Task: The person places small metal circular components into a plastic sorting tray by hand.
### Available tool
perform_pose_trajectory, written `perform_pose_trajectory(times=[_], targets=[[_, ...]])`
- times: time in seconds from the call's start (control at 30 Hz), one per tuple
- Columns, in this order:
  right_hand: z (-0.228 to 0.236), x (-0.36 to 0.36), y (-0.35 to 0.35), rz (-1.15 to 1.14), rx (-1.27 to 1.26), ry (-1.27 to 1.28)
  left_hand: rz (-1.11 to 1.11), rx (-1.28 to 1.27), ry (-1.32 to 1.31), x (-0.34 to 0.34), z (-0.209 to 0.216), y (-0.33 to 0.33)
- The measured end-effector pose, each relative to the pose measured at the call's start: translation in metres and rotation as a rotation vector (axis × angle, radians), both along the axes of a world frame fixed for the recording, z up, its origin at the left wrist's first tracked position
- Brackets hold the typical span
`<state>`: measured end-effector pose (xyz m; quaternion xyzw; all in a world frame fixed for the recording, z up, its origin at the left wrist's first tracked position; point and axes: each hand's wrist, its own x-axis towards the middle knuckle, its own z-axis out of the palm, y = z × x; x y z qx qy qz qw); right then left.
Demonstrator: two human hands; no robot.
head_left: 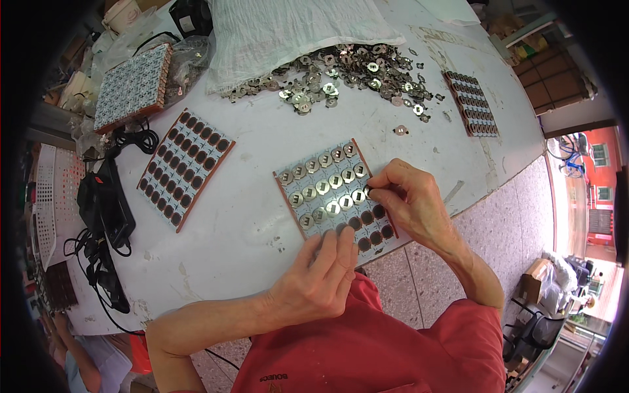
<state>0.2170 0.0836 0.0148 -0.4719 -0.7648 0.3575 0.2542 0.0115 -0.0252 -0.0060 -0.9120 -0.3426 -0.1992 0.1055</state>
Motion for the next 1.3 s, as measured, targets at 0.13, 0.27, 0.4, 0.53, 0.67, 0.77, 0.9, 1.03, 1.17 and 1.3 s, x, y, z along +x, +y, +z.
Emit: perform_pose_trajectory(times=[0.13,0.27,0.4,0.53,0.67,0.77,0.9,1.03,1.17,1.3], targets=[[0.007,-0.001,0.000,-0.051,-0.128,0.049,0.005,0.010,0.003,-0.002,0.000,0.000],[0.008,-0.002,0.012,-0.092,-0.208,0.126,0.045,-0.015,-0.015,-0.001,-0.001,-0.001],[0.016,-0.020,0.037,-0.049,0.062,0.139,0.088,-0.053,-0.017,0.001,-0.003,-0.004],[0.014,-0.044,0.079,0.005,0.139,-0.021,0.132,-0.119,-0.061,0.000,0.001,-0.003],[0.000,-0.057,0.106,0.032,0.252,-0.197,0.129,-0.167,-0.095,-0.002,0.002,0.000],[-0.007,-0.064,0.106,0.020,0.312,-0.213,0.131,-0.170,-0.114,-0.001,-0.001,-0.002],[-0.010,-0.059,0.108,0.022,0.434,-0.253,0.139,-0.179,-0.149,-0.001,0.001,-0.002],[0.005,-0.050,0.108,-0.013,0.018,0.064,0.099,-0.088,-0.155,-0.001,-0.003,-0.002],[0.020,-0.043,0.087,-0.040,-0.346,0.330,0.084,-0.057,-0.093,-0.001,-0.002,-0.005],[0.014,-0.032,0.079,0.025,-0.428,0.363,0.075,-0.101,-0.008,-0.005,0.004,-0.005]])
